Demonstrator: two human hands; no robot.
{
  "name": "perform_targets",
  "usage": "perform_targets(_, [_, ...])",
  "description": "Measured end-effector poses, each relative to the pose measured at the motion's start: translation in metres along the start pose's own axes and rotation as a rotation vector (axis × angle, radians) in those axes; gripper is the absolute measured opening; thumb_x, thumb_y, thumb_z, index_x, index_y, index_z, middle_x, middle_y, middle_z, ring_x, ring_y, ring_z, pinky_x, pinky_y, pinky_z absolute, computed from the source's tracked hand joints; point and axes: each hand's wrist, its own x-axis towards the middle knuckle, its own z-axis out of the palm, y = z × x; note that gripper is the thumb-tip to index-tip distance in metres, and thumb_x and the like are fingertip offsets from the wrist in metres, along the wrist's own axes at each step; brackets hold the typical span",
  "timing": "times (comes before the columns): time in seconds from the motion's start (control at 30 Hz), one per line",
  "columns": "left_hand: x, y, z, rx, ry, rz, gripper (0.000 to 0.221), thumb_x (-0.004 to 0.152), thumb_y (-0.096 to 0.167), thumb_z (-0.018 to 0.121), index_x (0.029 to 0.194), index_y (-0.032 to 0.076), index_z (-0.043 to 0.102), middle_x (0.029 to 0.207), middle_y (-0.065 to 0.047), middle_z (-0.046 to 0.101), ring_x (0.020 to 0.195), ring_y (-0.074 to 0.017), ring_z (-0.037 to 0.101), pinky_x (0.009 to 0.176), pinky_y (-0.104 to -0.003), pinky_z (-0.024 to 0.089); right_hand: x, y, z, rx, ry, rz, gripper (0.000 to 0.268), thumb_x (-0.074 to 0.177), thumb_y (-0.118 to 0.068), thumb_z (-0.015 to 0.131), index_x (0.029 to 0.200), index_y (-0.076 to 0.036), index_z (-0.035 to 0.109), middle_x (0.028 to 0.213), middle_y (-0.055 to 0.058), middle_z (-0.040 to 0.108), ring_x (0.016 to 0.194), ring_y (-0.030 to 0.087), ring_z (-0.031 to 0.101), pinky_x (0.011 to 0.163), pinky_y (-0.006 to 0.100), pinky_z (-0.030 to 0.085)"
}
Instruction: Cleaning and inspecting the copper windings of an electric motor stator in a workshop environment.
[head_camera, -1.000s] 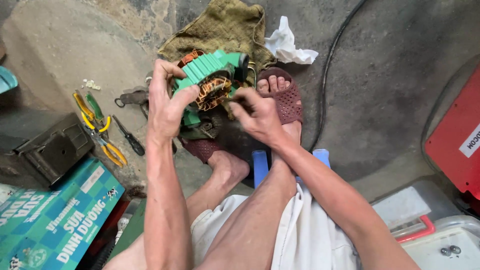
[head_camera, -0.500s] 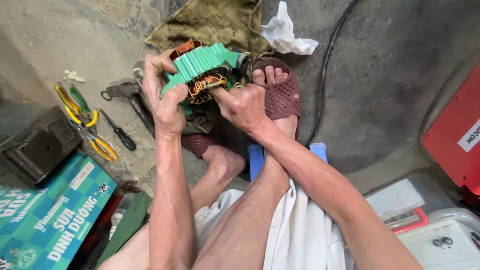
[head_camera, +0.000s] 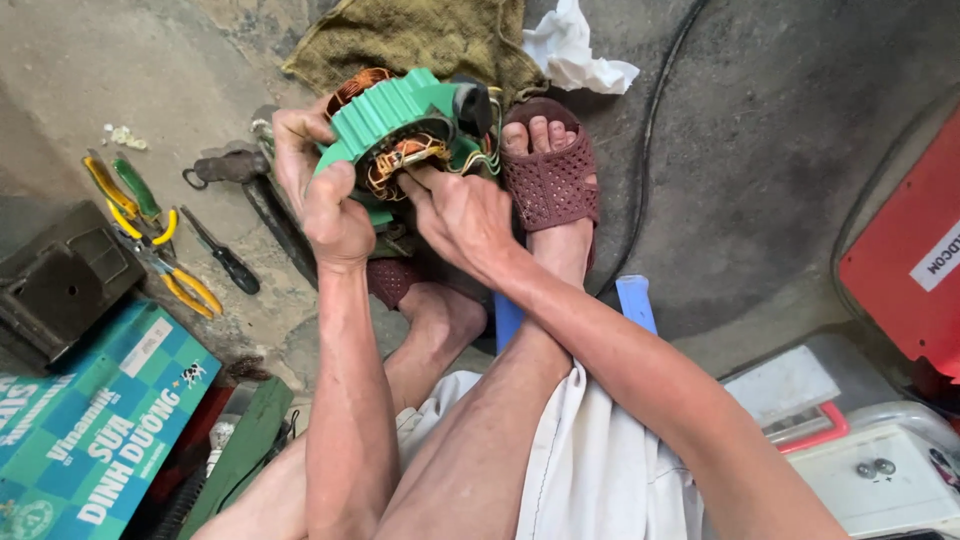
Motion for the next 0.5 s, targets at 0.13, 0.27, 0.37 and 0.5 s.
perform_targets(0.13, [-0.002,0.000,-0.002,-0.031,0.029,0.047,0.023,0.077,0.024,0.049,0.095,0.012,0.040,0.105,-0.009,0.052,0.099,-0.0223,0.047,0.085,-0.038,0.033,0.003,0.007,0.003,-0.196,0.133,-0.126,0.032,0.100,-0.044,0.051,0.099,-0.022,0.075,0.076,0.024,0.072,0.081,0.054,0.067,0.060,0.063,0.048])
perform_targets(0.27, [-0.006,0.003,-0.001,-0.018,0.008,0.088,0.023,0.079,0.021,0.048,0.096,0.010,0.039,0.108,-0.011,0.054,0.097,-0.0225,0.047,0.083,-0.039,0.035,0.008,0.008,0.010,-0.133,0.158,-0.171,0.039,0.103,-0.032,0.055,0.077,-0.008,0.071,0.058,0.018,0.066,0.055,0.046,0.066,0.049,0.054,0.045])
perform_targets(0.37, [-0.006,0.005,-0.001,0.027,0.011,0.104,0.021,0.079,0.021,0.047,0.094,0.010,0.038,0.099,-0.008,0.047,0.091,-0.0221,0.043,0.076,-0.039,0.031,-0.008,0.000,-0.010,-0.102,-0.007,-0.140,0.031,0.103,-0.038,0.044,0.100,-0.016,0.065,0.083,0.021,0.073,0.084,0.057,0.065,0.061,0.064,0.046])
perform_targets(0.5, [-0.006,-0.002,-0.003,-0.033,-0.026,0.096,0.023,0.081,0.023,0.048,0.097,0.010,0.038,0.109,-0.012,0.053,0.096,-0.0231,0.045,0.079,-0.041,0.032,-0.004,0.025,0.004,-0.354,0.000,-0.159,0.056,0.089,-0.026,0.047,0.144,-0.034,0.052,0.073,0.031,0.066,0.073,0.058,0.063,0.059,0.065,0.047])
